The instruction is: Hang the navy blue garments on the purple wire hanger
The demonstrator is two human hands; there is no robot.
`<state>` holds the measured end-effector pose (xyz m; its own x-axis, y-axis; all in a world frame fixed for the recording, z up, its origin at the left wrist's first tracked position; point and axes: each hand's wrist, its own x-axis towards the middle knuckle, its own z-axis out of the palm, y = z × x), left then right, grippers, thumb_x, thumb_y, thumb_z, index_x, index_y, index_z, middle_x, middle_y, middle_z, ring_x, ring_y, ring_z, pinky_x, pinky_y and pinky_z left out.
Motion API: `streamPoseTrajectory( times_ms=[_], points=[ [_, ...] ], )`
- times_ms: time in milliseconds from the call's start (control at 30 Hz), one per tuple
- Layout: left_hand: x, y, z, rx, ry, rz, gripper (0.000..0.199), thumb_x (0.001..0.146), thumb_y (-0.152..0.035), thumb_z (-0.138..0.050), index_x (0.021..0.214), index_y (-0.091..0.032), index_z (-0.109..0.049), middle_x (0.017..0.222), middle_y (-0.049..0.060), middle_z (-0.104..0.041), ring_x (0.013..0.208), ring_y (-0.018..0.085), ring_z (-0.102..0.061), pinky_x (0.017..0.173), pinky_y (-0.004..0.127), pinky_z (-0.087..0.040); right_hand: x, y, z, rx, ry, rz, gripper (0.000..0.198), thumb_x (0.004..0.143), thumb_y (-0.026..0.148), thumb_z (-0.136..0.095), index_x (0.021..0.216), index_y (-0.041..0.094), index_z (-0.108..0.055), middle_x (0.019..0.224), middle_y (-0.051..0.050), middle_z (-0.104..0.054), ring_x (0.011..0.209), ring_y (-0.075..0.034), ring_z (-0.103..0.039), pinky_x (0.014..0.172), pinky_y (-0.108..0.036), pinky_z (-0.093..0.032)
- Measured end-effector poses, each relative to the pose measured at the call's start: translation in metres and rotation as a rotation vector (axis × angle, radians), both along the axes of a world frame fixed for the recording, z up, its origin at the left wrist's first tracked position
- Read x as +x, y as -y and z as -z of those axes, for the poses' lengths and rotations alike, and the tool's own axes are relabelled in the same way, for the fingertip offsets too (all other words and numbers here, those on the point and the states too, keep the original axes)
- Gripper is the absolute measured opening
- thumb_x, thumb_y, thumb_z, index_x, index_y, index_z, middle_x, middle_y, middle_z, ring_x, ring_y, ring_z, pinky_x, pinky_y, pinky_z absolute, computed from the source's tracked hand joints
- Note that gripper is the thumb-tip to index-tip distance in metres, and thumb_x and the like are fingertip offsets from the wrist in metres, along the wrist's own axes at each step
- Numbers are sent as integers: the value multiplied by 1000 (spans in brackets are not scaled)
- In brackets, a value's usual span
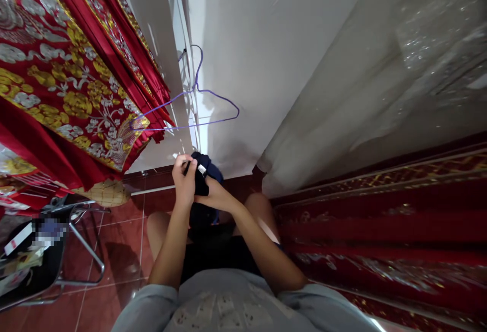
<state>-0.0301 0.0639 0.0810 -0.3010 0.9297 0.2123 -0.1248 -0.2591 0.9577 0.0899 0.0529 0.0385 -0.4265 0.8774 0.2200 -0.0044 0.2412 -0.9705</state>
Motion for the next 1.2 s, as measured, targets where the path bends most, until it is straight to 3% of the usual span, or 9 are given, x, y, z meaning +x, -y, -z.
streamPoseTrajectory(
  times_ms=[200,333,433,567,700,833,967,1067,1200],
  points=[
    [-17,9,-2,251,-313,110,69,91,-66,-61,145,-27,-47,129,12,-62,128,26,-57,115,39,-39,5,-3,-47,-2,34,9,12,85,28,-66,93,19,-67,88,-3,-70,80,-19,-62,74,-32,-48],
    [-46,14,22,71,-348,436,66,91,-76,-49,125,-23,-69,116,14,-71,118,31,-64,105,42,-49,21,-28,-86,227,187,-170,23,83,28,-74,65,20,-59,63,1,-58,62,-13,-48,64,-30,-36],
    [-67,24,35,-75,-596,599,42,93,-61,-61,106,-24,-77,101,10,-76,94,29,-69,86,40,-54,34,-70,-101,288,195,24,32,80,23,-77,59,21,-54,58,2,-50,58,-13,-42,64,-31,-32],
    [-88,36,26,-89,-854,485,24,94,-43,-65,103,-24,-76,89,4,-75,77,22,-67,71,30,-48,45,-135,-94,263,205,324,34,78,15,-73,58,22,-47,60,1,-49,64,-16,-44,69,-34,-37],
    [-104,39,-2,-66,-886,356,27,96,-42,-61,85,-19,-69,71,-1,-62,64,15,-54,61,25,-39,48,-166,-75,195,167,216,13,74,10,-65,75,20,-58,73,0,-60,75,-18,-54,80,-35,-45],
    [-110,44,-29,17,-841,209,32,96,-41,-61,73,-18,-62,65,-2,-53,62,12,-46,59,24,-36,50,-174,-63,247,100,242,31,72,13,-64,102,21,-62,105,-4,-69,104,-23,-63,104,-41,-47],
    [-105,50,-43,56,-815,140,25,95,-40,-62,80,-20,-67,66,-2,-54,61,13,-47,58,25,-36,41,-185,-54,247,132,246,47,77,22,-66,124,23,-63,142,-9,-62,137,-26,-52,122,-47,-34],
    [-95,50,-46,53,-824,178,21,95,-40,-63,89,-21,-71,72,0,-62,65,16,-53,64,26,-42,30,-190,-45,156,164,208,33,80,26,-68,113,22,-69,126,-9,-71,123,-26,-62,114,-47,-42],
    [-94,43,-40,48,-960,234,14,92,-37,-64,91,-25,-72,82,4,-69,78,23,-62,82,31,-48,36,-186,-37,130,184,373,18,83,32,-67,71,20,-63,69,-3,-65,79,-22,-64,87,-38,-52]
  ],
)
